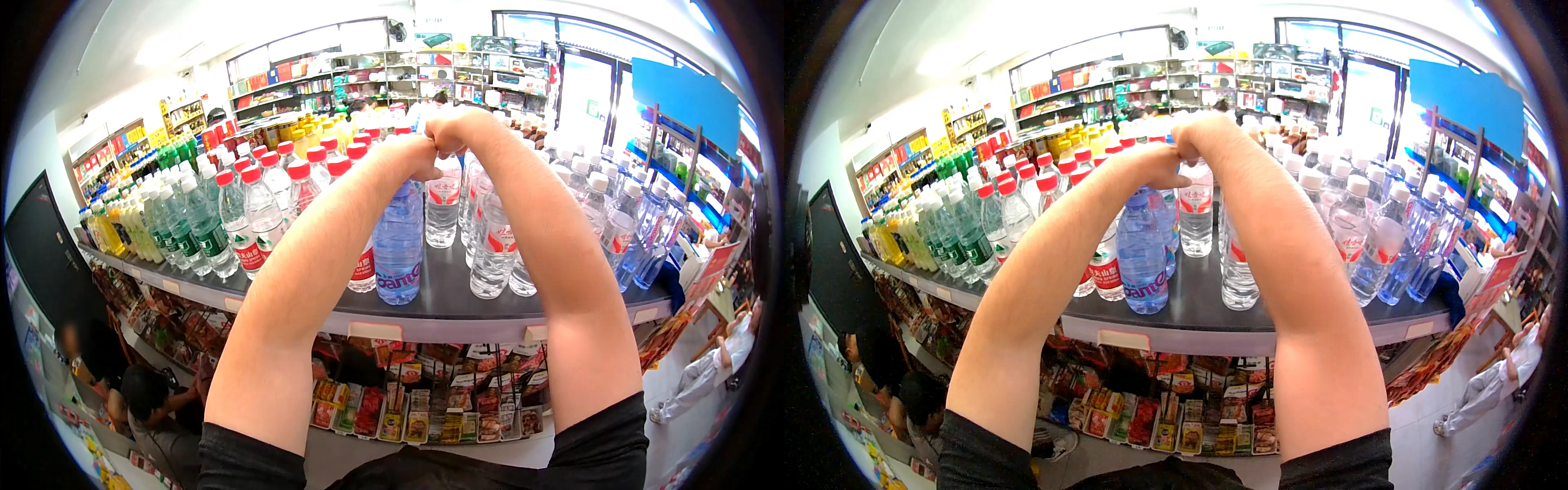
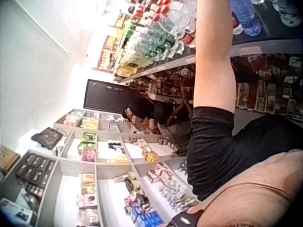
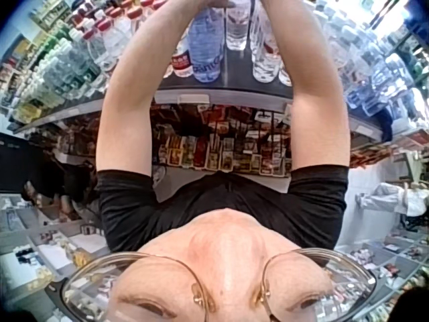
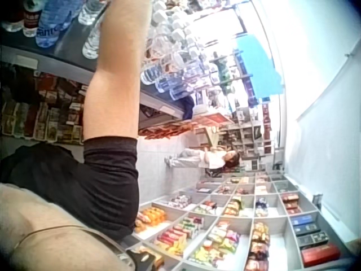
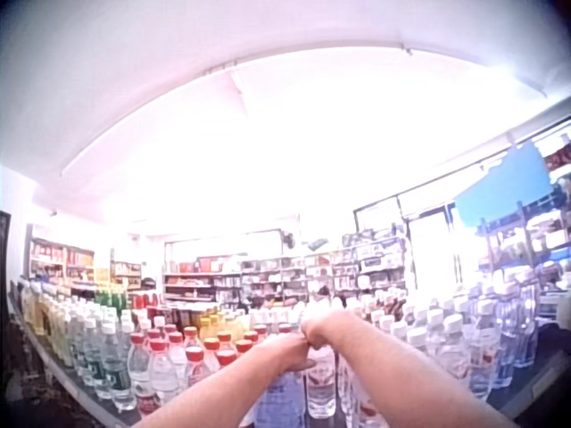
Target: The person wipes a shelf with a blue cloth and places several water bottles from a lower area onto the upper shelf in a grocery store.
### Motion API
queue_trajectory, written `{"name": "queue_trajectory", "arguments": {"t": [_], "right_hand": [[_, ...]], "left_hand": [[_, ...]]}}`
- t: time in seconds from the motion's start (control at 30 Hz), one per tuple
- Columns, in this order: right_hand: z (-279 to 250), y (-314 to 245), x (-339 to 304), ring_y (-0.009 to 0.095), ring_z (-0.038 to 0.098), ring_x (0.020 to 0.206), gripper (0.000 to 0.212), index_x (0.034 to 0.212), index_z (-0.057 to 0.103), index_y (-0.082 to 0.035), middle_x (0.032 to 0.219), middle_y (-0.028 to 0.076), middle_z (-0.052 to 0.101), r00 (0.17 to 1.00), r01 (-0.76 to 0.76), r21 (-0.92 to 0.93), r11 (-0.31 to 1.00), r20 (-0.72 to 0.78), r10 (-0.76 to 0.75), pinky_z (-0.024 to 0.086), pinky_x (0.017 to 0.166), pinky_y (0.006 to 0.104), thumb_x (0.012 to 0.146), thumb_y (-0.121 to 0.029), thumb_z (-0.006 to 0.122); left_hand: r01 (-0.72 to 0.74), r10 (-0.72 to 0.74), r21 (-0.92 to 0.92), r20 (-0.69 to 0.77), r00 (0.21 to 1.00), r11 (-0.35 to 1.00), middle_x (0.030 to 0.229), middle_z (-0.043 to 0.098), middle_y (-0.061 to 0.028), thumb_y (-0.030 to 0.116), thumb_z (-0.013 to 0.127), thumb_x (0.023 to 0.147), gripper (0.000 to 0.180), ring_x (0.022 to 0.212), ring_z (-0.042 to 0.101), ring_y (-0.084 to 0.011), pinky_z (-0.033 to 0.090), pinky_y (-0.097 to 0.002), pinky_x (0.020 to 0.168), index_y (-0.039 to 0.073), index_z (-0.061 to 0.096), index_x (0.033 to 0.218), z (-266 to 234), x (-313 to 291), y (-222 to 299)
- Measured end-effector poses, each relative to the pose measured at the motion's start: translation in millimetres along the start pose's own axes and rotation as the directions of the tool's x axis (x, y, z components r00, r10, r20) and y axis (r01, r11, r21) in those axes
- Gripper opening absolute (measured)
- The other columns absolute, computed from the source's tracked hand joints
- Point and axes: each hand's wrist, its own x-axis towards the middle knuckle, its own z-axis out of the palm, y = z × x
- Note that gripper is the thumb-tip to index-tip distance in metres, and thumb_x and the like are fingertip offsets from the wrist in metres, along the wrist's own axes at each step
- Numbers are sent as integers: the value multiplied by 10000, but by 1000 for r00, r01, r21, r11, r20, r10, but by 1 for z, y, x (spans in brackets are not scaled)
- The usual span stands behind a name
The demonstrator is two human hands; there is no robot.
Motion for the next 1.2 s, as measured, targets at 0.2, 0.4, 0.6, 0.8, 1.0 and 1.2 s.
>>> {"name": "queue_trajectory", "arguments": {"t": [0.2,0.4,0.6,0.8,1.0,1.2], "right_hand": [[-1,1,0,272,706,948,380,1157,690,-41,1084,139,718,997,36,60,998,62,-39,576,799,411,803,-153,769],[0,2,-14,253,723,819,300,1112,697,-22,980,144,729,997,59,89,994,49,-63,590,692,372,835,-129,739],[0,0,-31,208,710,848,312,1098,689,-48,938,114,730,995,91,95,991,23,-94,574,713,341,798,-96,760],[-1,0,-46,202,707,829,302,1092,682,-48,937,113,730,989,142,51,989,25,-144,569,717,347,808,-113,762],[-5,-5,-62,215,720,847,316,1139,695,-46,1014,126,724,986,162,80,984,15,-164,600,725,330,835,-111,747],[-9,-20,-83,213,713,841,323,1157,682,-39,1048,120,712,986,165,92,982,6,-166,608,707,312,841,-80,738]], "left_hand": [[-50,48,35,48,998,998,1237,637,-147,476,688,838,576,1171,585,-315,459,-406,1005,126,566,1279,-5,-2,-1],[-78,79,93,-4,997,993,1205,661,-126,533,686,821,601,1135,613,-294,490,-404,962,139,599,1267,-7,-14,4],[-58,54,124,42,998,991,1245,648,-124,541,653,846,593,1163,601,-302,468,-403,995,147,596,1286,-19,-24,15],[-12,2,151,69,998,988,1265,641,-135,539,627,870,608,1183,593,-296,464,-396,1011,134,587,1321,-30,-45,37],[-14,5,236,36,999,972,1234,651,-144,537,602,891,591,1168,603,-297,477,-408,998,115,601,1304,-38,-67,56],[-4,-2,224,26,1000,975,1217,660,-126,528,603,896,546,1153,611,-303,496,-419,969,134,619,1274,-42,-90,68]]}}
